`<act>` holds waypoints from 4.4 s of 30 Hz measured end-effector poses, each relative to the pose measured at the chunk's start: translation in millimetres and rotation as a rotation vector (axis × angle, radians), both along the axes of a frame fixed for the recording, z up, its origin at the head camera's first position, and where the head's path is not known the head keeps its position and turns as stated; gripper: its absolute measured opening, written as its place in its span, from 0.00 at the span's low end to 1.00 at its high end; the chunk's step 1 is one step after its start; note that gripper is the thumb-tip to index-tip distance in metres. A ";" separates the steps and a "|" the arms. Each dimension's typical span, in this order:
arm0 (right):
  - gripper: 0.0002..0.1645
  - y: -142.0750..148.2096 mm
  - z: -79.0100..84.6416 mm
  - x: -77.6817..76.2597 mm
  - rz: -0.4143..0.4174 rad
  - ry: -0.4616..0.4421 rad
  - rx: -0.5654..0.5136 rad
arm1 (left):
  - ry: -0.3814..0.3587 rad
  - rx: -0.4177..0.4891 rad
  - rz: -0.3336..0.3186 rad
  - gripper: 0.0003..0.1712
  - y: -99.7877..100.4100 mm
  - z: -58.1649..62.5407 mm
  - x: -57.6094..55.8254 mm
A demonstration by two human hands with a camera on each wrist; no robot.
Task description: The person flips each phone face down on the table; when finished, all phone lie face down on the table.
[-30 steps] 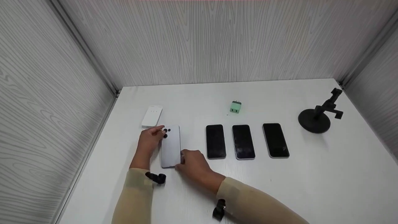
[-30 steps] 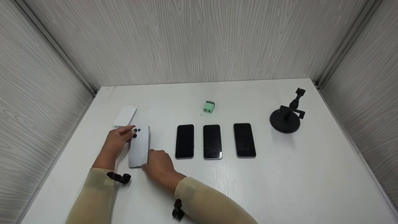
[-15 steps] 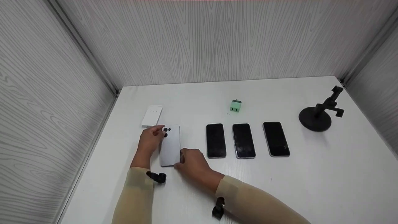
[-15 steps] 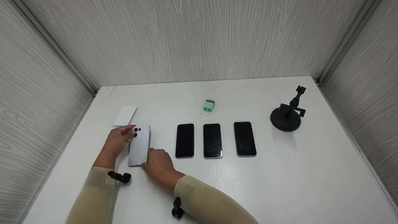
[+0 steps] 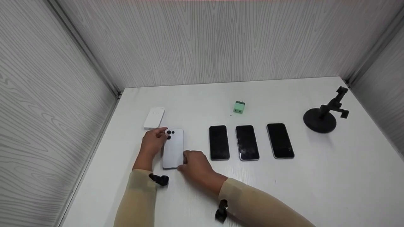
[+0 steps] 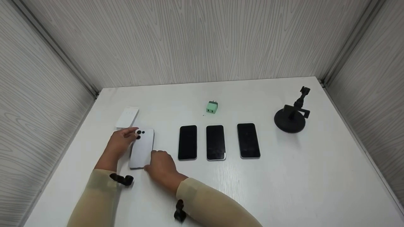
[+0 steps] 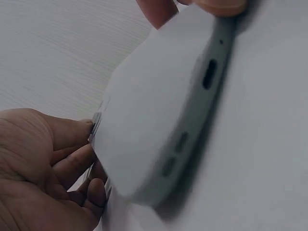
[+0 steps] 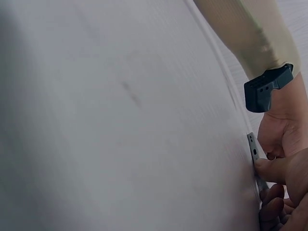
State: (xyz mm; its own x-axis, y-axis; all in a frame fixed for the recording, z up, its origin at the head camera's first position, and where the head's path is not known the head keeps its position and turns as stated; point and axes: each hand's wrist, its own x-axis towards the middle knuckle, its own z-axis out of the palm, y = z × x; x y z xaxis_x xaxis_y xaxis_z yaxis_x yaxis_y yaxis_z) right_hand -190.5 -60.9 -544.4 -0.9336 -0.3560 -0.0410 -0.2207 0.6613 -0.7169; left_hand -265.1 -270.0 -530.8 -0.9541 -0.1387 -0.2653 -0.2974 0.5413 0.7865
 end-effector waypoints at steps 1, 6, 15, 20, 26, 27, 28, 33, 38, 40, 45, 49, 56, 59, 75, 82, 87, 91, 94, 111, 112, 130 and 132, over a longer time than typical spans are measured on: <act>0.19 -0.1 0.5 -0.3 0.002 -0.002 0.006 | 0.004 -0.004 -0.004 0.26 0.0 0.1 0.2; 0.20 0.1 2.5 -0.1 0.010 0.003 0.023 | 0.005 -0.002 -0.017 0.26 -0.7 1.0 1.0; 0.21 1.2 1.0 -1.0 0.022 0.031 0.018 | 0.049 -0.027 -0.038 0.28 -1.6 -3.7 1.2; 0.19 3.3 -1.1 -2.1 0.040 0.078 0.013 | 0.061 -0.047 -0.042 0.29 -3.0 -4.8 3.0; 0.19 4.0 -2.9 -2.5 0.043 0.093 0.003 | 0.049 -0.049 -0.035 0.32 -5.9 -4.1 4.1; 0.20 4.0 -2.9 -2.6 0.043 0.092 0.002 | 0.047 -0.046 -0.034 0.33 -6.2 -4.3 4.0; 0.20 3.8 -3.1 -2.7 0.041 0.091 0.001 | 0.044 -0.043 -0.030 0.33 -6.8 -4.7 4.2; 0.21 3.4 -3.6 -2.9 0.032 0.076 -0.008 | 0.050 -0.032 -0.028 0.33 -8.5 -5.6 4.1; 0.18 4.4 -3.9 -2.4 0.009 0.021 -0.047 | 0.045 -0.021 -0.008 0.34 -9.7 -6.6 3.4; 0.16 4.7 -4.1 -2.2 0.002 0.013 -0.056 | 0.042 -0.024 0.000 0.33 -9.9 -7.1 3.8; 0.15 4.1 -3.5 -0.4 -0.008 0.019 -0.073 | 0.048 -0.024 0.020 0.33 -9.5 -6.9 5.6; 0.14 4.4 -2.9 1.0 -0.014 0.022 -0.078 | 0.045 -0.013 0.023 0.33 -8.8 -6.9 5.7; 0.13 3.8 -1.8 -0.9 -0.003 0.033 -0.071 | 0.066 -0.027 0.010 0.33 -8.4 -5.8 5.0; 0.13 4.2 -1.1 -1.6 0.017 0.035 -0.057 | 0.063 -0.034 0.012 0.32 -8.0 -6.7 5.1; 0.28 67.6 24.2 2.7 -0.056 -0.038 -0.111 | 0.065 -0.047 0.013 0.32 -6.4 -9.2 6.2; 0.28 111.9 37.2 0.2 -0.203 0.005 -0.005 | 0.066 -0.050 -0.002 0.33 -8.1 -8.9 5.0; 0.30 127.1 36.6 -2.5 -0.234 0.075 0.130 | 0.067 -0.057 0.005 0.33 -9.5 -8.9 6.1; 0.26 130.4 30.9 -4.5 -0.215 0.106 0.211 | 0.064 -0.054 0.012 0.33 -10.4 -9.7 7.7; 0.23 131.3 26.5 -6.7 -0.216 0.082 0.232 | 0.060 -0.043 0.015 0.33 -9.9 -10.3 8.2; 0.21 132.7 20.8 -13.6 -0.226 0.056 0.286 | 0.049 -0.052 0.036 0.37 2.4 -6.3 8.9; 0.21 132.7 20.8 -13.7 -0.224 0.058 0.288 | 0.050 -0.071 0.035 0.39 5.3 -4.8 9.5; 0.20 133.6 18.1 -13.2 -0.243 0.021 0.221 | 0.151 -0.377 -0.564 0.70 112.1 17.4 35.1; 0.19 133.3 17.7 -12.7 -0.239 0.024 0.221 | 0.147 -0.385 -0.603 0.69 116.9 13.0 34.9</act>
State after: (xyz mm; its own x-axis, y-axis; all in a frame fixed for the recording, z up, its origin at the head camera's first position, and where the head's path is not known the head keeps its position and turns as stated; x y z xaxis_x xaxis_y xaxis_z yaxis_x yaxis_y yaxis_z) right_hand -203.1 72.4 -526.7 -0.9914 -0.1112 -0.0695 -0.0554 0.8356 -0.5466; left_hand -230.2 -153.2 -517.8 -0.9160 0.3647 -0.1668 0.2342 0.8241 0.5159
